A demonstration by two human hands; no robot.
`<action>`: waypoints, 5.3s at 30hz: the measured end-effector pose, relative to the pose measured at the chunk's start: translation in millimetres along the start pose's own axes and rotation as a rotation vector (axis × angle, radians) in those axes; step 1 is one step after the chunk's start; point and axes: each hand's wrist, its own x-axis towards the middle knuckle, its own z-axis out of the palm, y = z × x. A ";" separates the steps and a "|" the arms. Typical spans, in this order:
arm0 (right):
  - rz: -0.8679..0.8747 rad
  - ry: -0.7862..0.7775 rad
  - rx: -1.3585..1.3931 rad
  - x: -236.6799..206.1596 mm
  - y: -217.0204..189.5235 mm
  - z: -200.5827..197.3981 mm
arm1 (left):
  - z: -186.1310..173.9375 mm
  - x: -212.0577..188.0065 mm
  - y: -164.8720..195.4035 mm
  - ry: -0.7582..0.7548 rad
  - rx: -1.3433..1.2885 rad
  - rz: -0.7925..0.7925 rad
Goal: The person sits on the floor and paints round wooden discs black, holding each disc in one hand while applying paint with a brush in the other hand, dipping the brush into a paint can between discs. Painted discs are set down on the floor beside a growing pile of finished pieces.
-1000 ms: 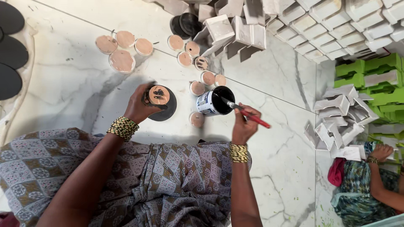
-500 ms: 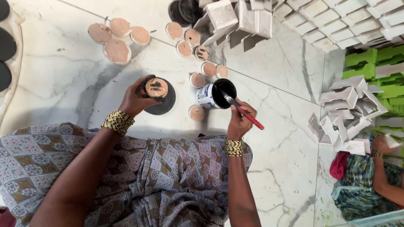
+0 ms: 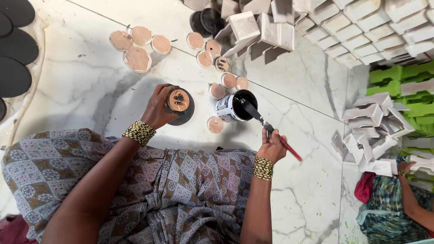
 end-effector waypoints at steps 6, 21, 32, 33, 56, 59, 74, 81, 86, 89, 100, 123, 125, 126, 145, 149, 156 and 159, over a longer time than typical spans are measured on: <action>0.131 -0.072 0.198 2.7 -12.1 1.4 | -0.9 3.0 13.9 0.006 -0.081 0.092; -0.414 -0.921 -0.340 -170.1 0.9 123.9 | 5.4 9.8 23.1 0.055 -0.085 0.057; -0.270 -0.629 -0.168 -145.7 1.1 131.2 | 6.7 8.0 28.1 0.057 -0.140 0.091; -0.296 -0.631 -0.128 -142.2 1.9 133.7 | 6.2 7.6 28.0 0.061 -0.134 0.109; -0.399 -0.744 -0.187 -140.6 0.0 146.3 | 4.7 13.9 23.8 0.126 -0.073 0.183; -0.435 -0.839 -0.302 -142.8 -0.5 139.8 | 5.8 13.0 23.6 0.091 -0.117 0.123; -0.365 -1.013 -0.326 -153.2 1.0 137.4 | 3.3 13.4 25.2 0.078 -0.129 0.151; -0.366 -1.109 -0.413 -146.7 -29.9 124.2 | 6.1 14.2 21.1 0.061 -0.160 0.079; -0.275 -1.153 -0.333 -144.7 -17.7 132.5 | 8.1 9.4 15.2 0.054 -0.138 0.103; -0.284 -1.188 -0.419 -141.2 -23.0 131.2 | 3.7 10.4 5.2 0.101 -0.039 0.157; -0.277 -1.004 -0.398 -144.4 -23.9 133.2 | 4.3 8.9 11.5 0.106 -0.091 0.102; -0.146 -0.779 -0.256 -145.7 -22.5 132.1 | 0.3 9.5 19.4 0.019 -0.071 0.119; -0.164 -0.730 -0.271 -143.9 -22.5 132.0 | -1.1 9.8 19.7 0.037 -0.079 0.118; -0.175 -0.707 -0.282 -143.1 -22.5 131.9 | -1.3 10.2 20.2 0.044 -0.077 0.121; -0.405 -0.855 -0.403 -154.0 -20.9 140.3 | -5.4 10.6 23.7 0.063 -0.101 0.113; -0.442 -0.857 -0.336 -169.3 -26.2 135.1 | -5.2 11.0 25.9 0.073 -0.088 0.124; -0.464 -0.915 -0.543 -174.7 -25.8 141.1 | -6.6 12.0 28.9 0.112 -0.061 0.172; -0.487 -0.866 -0.359 -175.9 -25.2 140.0 | -7.5 11.7 27.3 0.118 -0.074 0.137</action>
